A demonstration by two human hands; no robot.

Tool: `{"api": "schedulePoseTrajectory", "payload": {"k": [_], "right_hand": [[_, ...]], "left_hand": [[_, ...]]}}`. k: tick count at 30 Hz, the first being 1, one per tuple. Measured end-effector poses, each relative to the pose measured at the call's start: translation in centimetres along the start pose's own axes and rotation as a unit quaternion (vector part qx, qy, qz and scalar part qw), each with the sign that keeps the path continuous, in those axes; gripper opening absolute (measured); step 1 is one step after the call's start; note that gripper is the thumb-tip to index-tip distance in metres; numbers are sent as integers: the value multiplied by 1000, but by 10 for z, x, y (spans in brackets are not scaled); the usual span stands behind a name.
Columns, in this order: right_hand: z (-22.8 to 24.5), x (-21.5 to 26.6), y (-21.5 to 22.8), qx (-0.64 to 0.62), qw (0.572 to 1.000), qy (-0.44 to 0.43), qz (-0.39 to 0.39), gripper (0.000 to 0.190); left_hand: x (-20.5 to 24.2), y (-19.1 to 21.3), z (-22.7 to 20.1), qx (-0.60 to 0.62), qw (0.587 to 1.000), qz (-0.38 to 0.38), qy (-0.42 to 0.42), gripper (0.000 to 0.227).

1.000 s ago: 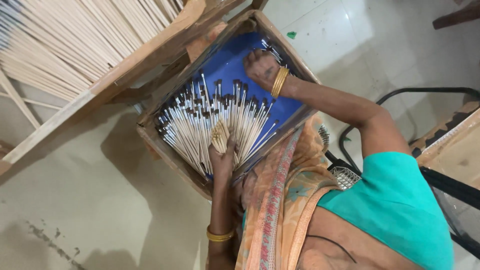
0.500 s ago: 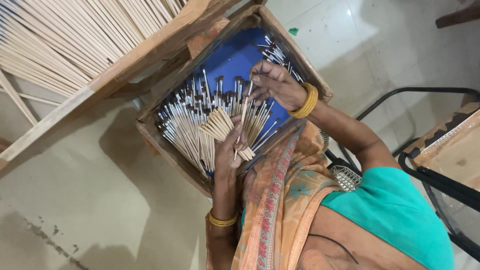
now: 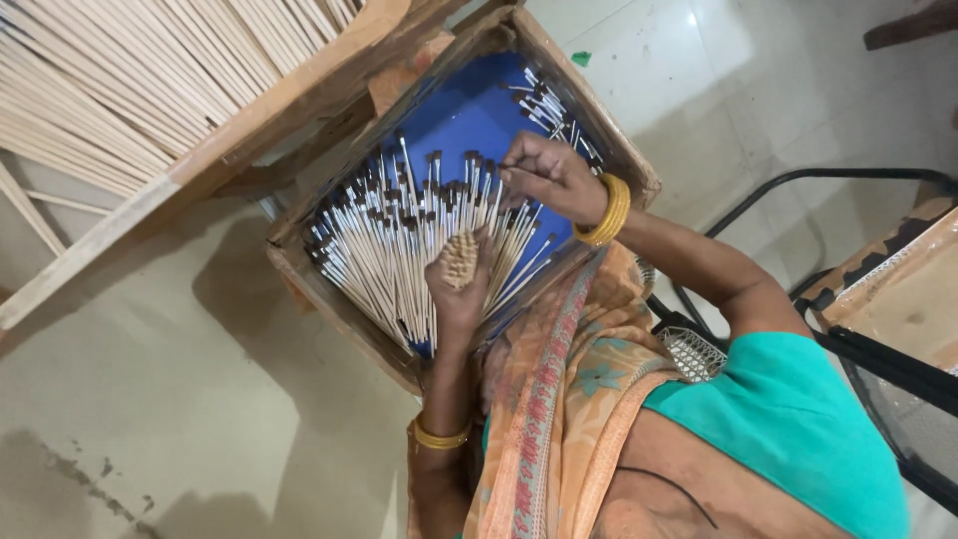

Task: Gathering and sorting wooden sticks into bundles on a workbench.

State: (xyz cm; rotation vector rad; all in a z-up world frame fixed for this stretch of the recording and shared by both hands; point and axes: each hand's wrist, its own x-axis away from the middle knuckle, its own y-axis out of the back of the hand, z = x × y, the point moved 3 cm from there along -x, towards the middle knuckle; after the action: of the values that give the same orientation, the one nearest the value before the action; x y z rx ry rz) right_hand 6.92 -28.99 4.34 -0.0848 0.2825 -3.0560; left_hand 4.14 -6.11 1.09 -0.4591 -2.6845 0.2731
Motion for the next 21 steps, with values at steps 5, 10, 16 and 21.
{"api": "schedulePoseTrajectory", "payload": {"k": [5, 10, 16, 21], "right_hand": [[-54, -20, 41, 418, 904, -42, 78, 17], [-52, -71, 54, 840, 534, 98, 0, 26], [3, -68, 37, 724, 666, 178, 4, 16], [-12, -42, 26, 275, 954, 117, 27, 8]], "left_hand": [[15, 16, 8, -148, 979, 27, -139, 32], [35, 39, 36, -162, 981, -59, 88, 29], [27, 36, 44, 20, 992, -71, 107, 28], [16, 10, 15, 116, 973, -39, 196, 31]]}}
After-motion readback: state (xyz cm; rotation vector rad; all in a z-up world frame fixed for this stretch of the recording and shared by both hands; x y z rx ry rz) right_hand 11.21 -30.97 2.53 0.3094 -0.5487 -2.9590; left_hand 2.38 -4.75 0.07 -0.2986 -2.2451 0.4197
